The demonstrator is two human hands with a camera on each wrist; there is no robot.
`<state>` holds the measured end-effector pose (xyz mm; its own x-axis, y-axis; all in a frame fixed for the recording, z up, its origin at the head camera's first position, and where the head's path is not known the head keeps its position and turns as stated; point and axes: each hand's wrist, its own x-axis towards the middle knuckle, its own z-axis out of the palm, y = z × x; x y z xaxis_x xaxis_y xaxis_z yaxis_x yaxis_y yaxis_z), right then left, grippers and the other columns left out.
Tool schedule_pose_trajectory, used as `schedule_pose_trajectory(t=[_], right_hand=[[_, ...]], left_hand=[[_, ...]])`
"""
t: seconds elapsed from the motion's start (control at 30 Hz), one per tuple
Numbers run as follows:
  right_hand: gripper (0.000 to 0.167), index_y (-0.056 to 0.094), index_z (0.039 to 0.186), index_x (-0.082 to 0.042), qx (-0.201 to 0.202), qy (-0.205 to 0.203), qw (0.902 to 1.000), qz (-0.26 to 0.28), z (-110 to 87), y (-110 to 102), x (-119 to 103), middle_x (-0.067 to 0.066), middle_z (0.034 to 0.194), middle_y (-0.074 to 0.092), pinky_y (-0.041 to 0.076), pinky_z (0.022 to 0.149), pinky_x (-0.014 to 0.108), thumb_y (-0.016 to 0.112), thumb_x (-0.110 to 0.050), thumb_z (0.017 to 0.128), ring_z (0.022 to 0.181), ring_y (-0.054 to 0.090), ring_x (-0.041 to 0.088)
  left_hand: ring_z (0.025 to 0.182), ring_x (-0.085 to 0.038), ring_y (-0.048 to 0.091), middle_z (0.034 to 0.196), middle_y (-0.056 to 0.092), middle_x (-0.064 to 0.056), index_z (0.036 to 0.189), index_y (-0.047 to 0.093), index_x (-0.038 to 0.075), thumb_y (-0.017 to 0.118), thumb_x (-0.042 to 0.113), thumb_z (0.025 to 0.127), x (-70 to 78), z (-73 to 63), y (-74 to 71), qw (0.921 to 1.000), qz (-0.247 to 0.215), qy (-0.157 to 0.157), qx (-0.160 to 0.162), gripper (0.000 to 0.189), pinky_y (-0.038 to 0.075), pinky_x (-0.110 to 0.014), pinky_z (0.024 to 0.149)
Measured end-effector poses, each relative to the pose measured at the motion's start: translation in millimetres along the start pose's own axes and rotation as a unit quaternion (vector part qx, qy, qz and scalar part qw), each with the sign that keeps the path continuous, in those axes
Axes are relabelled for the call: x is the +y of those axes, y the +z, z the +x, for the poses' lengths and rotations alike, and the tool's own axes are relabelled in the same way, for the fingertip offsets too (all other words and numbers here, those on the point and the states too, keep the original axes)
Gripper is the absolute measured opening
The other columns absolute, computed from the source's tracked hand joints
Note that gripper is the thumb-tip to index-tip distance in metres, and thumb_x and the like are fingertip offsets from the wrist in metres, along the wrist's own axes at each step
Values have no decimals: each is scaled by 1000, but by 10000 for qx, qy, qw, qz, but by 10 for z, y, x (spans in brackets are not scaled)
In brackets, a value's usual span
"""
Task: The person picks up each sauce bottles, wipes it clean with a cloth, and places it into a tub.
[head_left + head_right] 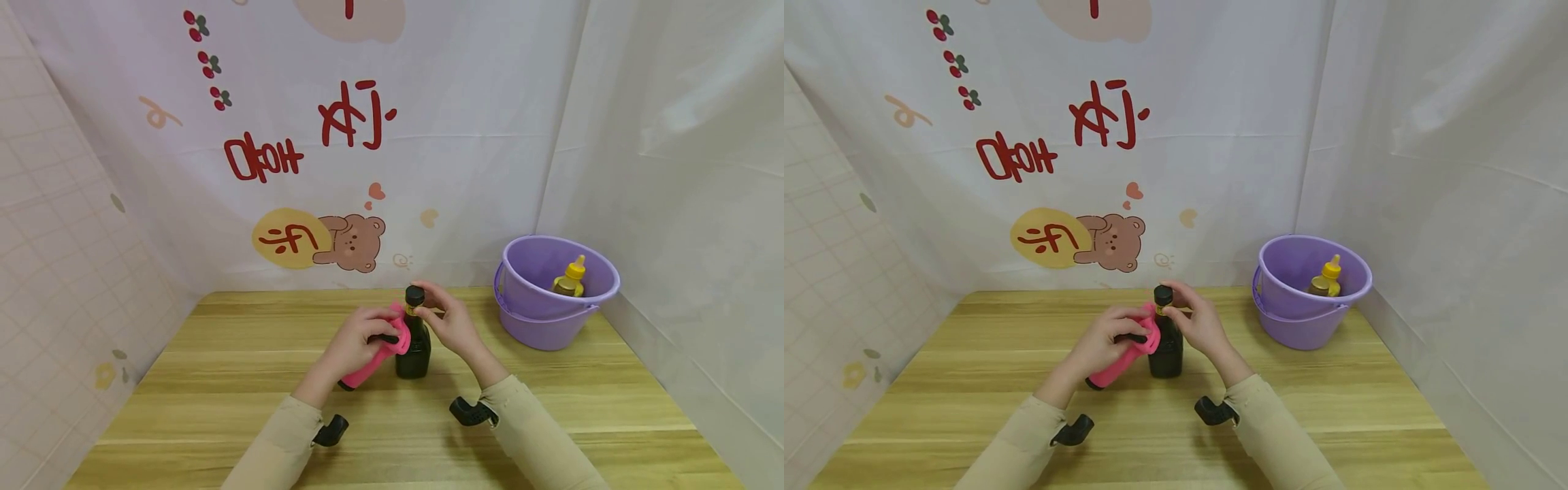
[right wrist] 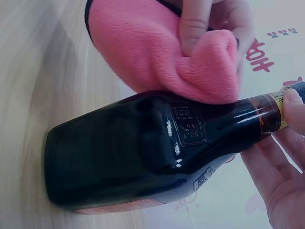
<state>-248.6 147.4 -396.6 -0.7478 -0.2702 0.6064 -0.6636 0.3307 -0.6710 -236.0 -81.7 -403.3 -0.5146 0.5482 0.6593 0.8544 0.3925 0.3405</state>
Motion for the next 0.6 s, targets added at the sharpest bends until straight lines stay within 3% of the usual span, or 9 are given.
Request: schedule_pose_trajectory(t=[0.4,0.6], right_hand=[[47,58,136,-9,27,75,10000,35,-1,10,11,9,104,72,58,78,36,69,-5,91,94,69,23],[47,57,137,-8,23,116,9999,48,-1,7,0,9,104,72,58,77,35,69,-5,91,94,69,23]], left_hand=[[116,-29,60,121,66,-11,91,78,8,72,-14,78,-140,-127,6,9962,-512,-366,-598,27,50,-42,98],[113,-30,61,118,67,-11,88,77,9,71,-16,77,-226,-195,27,9958,-623,-323,-589,28,51,-43,96]])
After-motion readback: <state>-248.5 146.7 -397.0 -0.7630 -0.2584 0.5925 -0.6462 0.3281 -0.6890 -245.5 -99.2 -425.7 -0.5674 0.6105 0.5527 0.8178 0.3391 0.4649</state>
